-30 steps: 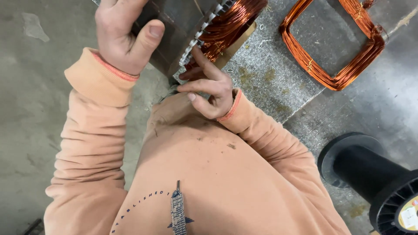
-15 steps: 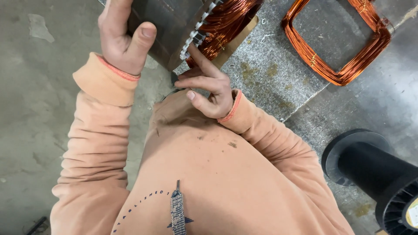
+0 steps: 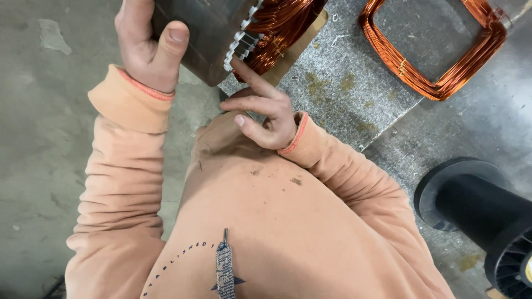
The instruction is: Winding copper wire coils into the slots of an electric motor stator.
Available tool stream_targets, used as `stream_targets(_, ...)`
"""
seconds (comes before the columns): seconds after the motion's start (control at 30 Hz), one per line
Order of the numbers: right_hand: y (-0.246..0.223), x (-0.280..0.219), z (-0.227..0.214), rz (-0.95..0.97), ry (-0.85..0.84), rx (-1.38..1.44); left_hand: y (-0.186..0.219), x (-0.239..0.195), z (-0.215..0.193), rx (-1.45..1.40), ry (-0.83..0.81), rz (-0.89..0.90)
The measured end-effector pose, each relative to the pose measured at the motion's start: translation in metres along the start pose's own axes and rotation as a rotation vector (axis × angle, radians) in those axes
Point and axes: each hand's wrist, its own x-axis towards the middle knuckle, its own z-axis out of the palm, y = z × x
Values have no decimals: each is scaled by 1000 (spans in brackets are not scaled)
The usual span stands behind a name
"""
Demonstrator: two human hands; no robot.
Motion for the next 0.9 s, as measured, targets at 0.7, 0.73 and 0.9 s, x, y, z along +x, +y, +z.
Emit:
stream_targets(0.7,-1,-1,-3,1,-14,-221,-14,-7,-3,6,-6,37)
stream_targets(0.73,2,-2,-3,1,-14,-220,-15,-7,-3,7,-6,36)
stream_targets(0.9,6,-5,-5,96,1,26,-10,-10,-1,46,10,-111)
